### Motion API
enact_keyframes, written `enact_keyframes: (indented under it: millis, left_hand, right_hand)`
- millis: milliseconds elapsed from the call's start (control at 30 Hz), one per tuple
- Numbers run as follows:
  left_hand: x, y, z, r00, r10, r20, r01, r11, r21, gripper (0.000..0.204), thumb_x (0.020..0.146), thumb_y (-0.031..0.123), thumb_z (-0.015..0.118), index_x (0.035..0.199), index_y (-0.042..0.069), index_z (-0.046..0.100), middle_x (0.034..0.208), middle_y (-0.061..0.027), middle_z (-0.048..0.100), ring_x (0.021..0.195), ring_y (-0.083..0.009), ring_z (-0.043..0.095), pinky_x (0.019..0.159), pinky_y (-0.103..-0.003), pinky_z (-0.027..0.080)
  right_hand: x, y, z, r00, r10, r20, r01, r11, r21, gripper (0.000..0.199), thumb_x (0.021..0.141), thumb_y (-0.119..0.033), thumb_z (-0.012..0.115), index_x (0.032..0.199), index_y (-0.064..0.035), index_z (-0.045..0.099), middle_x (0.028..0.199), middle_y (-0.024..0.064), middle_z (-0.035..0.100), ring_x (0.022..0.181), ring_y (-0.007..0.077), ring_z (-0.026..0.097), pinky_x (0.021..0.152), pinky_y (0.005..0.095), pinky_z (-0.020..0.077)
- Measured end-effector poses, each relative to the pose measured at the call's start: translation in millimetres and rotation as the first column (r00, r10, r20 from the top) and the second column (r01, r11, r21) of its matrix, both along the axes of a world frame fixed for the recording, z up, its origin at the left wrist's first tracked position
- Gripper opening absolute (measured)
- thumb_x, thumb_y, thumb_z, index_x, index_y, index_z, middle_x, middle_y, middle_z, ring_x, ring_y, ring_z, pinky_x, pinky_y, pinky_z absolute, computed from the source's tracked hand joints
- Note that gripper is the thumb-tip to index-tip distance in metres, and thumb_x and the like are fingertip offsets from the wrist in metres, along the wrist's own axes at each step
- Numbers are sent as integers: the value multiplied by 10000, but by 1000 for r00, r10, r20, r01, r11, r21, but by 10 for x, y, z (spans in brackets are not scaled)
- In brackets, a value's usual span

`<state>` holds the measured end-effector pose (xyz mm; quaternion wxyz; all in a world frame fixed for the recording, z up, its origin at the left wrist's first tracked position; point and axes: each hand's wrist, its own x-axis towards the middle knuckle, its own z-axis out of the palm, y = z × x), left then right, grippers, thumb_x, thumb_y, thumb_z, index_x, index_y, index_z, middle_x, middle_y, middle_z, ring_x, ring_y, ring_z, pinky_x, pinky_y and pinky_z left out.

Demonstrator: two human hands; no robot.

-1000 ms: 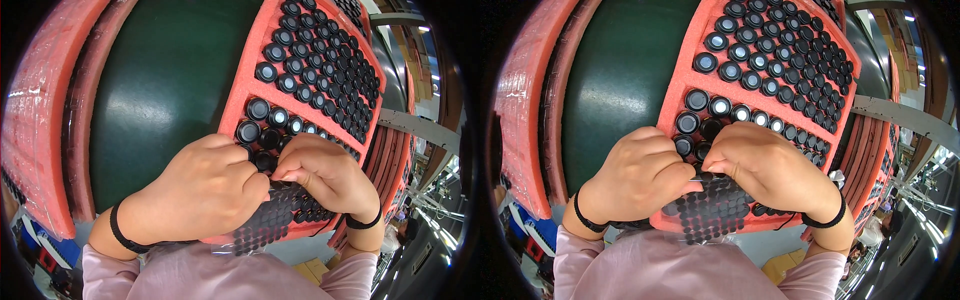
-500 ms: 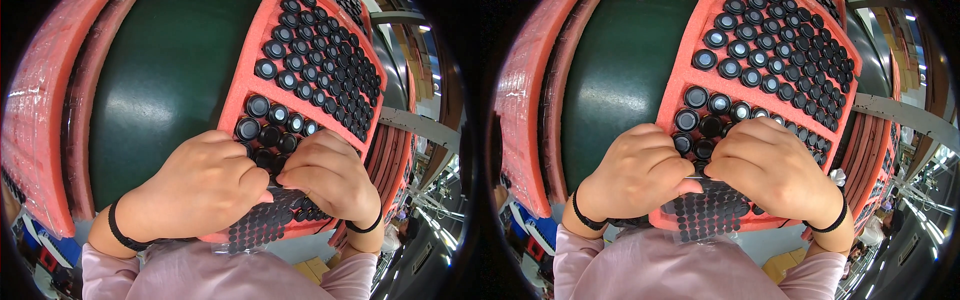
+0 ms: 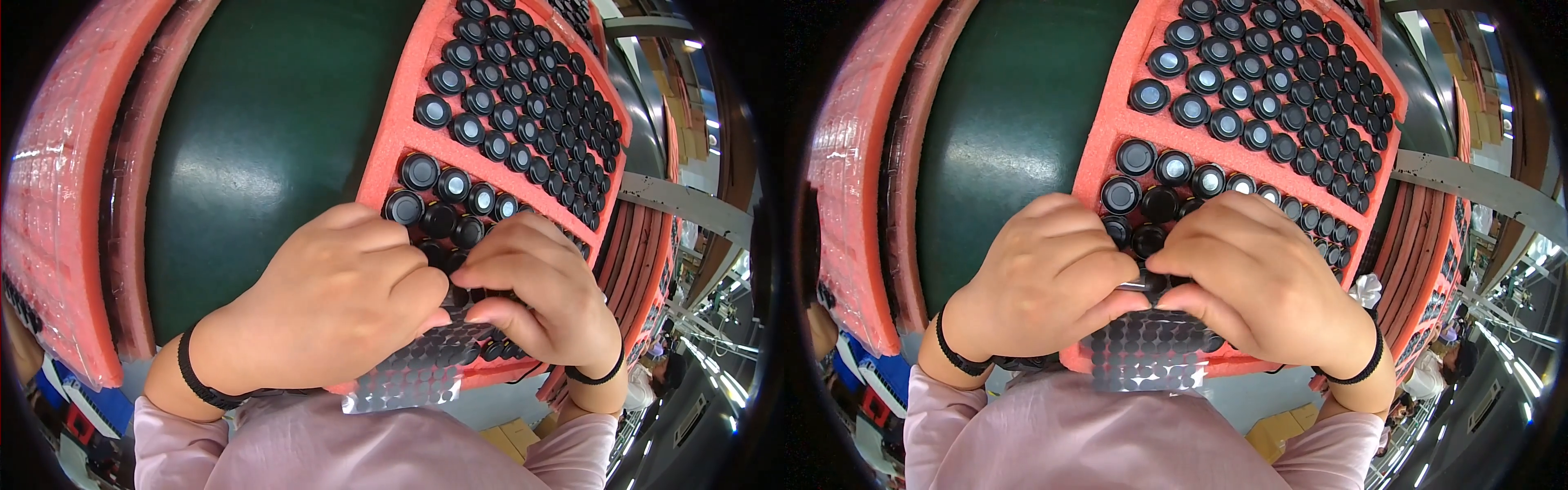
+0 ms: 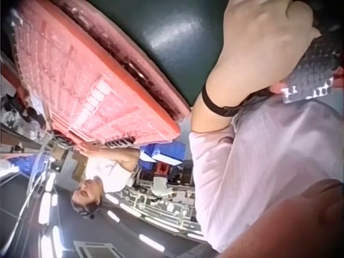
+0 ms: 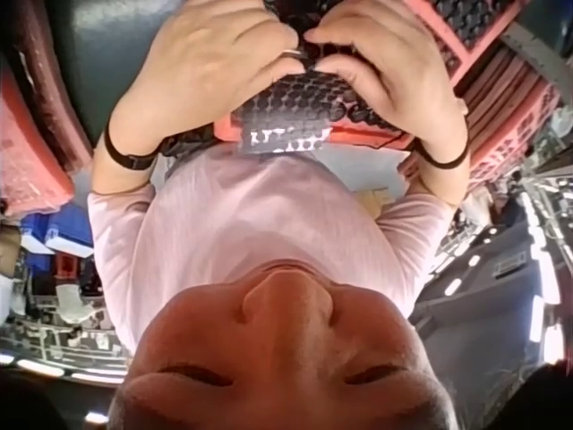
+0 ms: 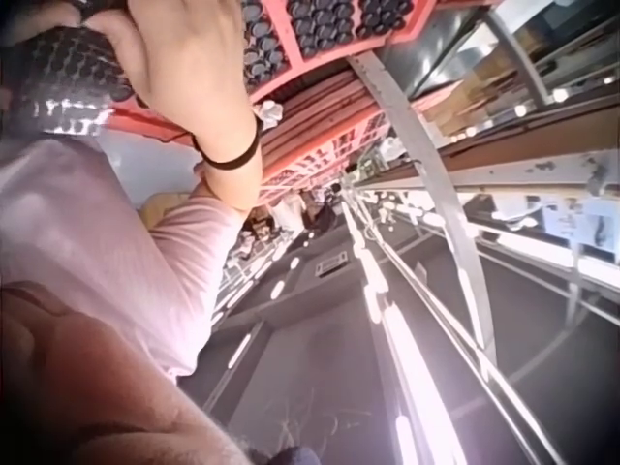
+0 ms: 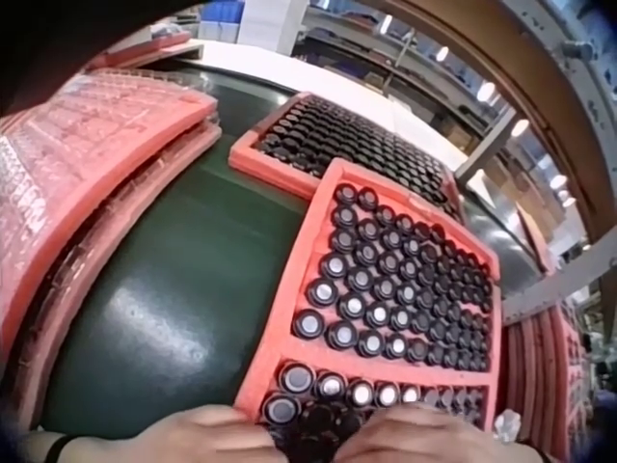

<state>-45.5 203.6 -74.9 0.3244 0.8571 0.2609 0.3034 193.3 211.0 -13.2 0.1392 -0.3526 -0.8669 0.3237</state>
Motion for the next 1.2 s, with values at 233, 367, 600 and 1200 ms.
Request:
enact_keyframes:
  millis: [233, 367, 600, 1200]
  left_hand:
    - [39, -69, -17, 993, 110, 40, -106, 989, -103, 269, 791, 217, 835, 974, 81, 693, 807, -71, 669, 755, -285, 666, 748, -421, 535]
    - [36, -71, 45, 990, 106, 88, -82, 967, -240, 287, 792, 219, 840, 995, 75, 697, 860, -85, 691, 727, -298, 678, 686, -420, 537]
    - [19, -104, 12, 997, 41, 63, -37, 997, -65, 330, 800, 281, 828, 1006, 56, 703, 840, -85, 658, 643, -272, 650, 555, -384, 517]
    - [-17, -154, 0, 991, 41, 128, -46, 998, 31, 350, 785, 309, 827, 971, 35, 713, 815, -67, 607, 561, -230, 589, 482, -347, 470]
  right_hand:
    - [-37, -172, 19, 982, -184, 31, 187, 974, -126, 294, 772, -54, 859, 1013, -14, 696, 946, 125, 656, 861, 284, 643, 738, 369, 513]
    - [-69, -313, 24, 970, -241, 17, 241, 970, -37, 308, 756, -8, 852, 1013, -19, 682, 947, 129, 654, 859, 287, 645, 743, 369, 514]
    - [-50, -410, 12, 953, -299, -59, 297, 954, -27, 295, 764, 29, 825, 1008, -32, 671, 949, 124, 646, 830, 293, 635, 730, 393, 512]
    - [-114, -4, 267, 984, 78, 162, -111, 971, 211, 217, 670, -249, 837, 846, -156, 748, 887, -8, 616, 833, 264, 562, 775, 423, 419]
